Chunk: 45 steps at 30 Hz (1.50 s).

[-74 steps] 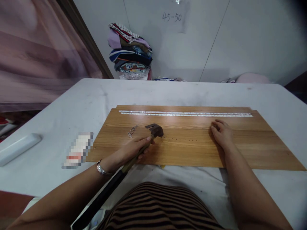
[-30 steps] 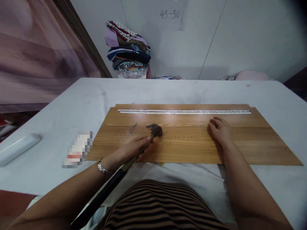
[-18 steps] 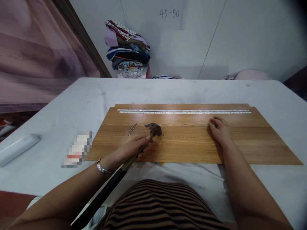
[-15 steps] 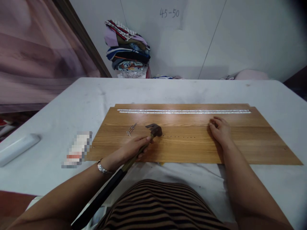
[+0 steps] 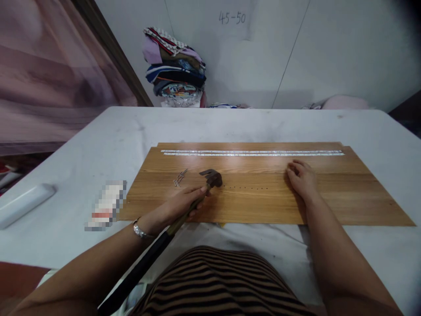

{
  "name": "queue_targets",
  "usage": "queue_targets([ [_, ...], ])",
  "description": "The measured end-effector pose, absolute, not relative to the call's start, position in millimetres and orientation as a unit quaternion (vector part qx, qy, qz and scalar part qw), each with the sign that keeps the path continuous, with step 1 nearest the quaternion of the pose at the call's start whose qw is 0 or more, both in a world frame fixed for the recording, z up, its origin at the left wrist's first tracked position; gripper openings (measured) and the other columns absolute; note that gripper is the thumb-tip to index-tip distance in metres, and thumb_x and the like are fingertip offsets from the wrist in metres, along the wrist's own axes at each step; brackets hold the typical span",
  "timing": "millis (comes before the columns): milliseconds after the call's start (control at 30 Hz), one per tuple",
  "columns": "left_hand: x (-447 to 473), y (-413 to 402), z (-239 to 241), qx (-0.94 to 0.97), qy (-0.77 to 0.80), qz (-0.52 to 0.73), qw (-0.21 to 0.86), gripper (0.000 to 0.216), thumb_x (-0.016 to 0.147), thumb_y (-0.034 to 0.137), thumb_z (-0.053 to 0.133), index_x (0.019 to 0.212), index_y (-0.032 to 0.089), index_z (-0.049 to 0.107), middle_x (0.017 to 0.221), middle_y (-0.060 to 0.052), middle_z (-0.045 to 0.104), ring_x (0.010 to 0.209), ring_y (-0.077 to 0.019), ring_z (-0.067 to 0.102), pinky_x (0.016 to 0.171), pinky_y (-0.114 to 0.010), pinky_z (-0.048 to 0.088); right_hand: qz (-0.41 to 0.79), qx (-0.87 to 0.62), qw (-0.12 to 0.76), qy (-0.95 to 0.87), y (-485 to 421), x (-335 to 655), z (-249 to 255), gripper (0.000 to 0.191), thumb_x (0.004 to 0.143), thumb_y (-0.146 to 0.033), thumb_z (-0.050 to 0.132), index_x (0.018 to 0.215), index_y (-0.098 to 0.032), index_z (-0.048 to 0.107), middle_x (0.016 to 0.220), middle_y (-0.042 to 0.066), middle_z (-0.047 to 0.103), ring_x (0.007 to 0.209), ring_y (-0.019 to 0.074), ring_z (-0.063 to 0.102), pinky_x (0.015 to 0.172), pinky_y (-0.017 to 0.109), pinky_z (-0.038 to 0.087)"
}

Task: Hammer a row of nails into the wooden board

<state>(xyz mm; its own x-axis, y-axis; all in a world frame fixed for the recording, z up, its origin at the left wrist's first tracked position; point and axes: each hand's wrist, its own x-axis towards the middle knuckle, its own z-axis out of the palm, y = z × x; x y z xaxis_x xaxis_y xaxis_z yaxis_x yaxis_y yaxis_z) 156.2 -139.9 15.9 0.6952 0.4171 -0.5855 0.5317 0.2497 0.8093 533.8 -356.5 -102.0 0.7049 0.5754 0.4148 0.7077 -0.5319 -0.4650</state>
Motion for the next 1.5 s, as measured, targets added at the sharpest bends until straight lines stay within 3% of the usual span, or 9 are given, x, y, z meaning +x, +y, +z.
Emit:
queue_targets([
  [1500, 157.5, -138.9, 21.4, 0.605, 0.391, -0.048, 0.692, 0.05, 0.088, 0.065, 0.06, 0.103, 0.017, 0.063, 0.061, 0.006, 0.048, 0.041, -0.0069, 0.038, 0.039, -0.02, 0.026, -0.112, -0.867, 0.312, -0.372, -355.8, 534.8, -102.8, 0.026, 0.083, -0.036, 0.055, 0.092, -0.023, 0.076, 0.117, 0.013, 0.074, 0.113, 0.0325, 0.066, 0.104, 0.053, 0.051],
])
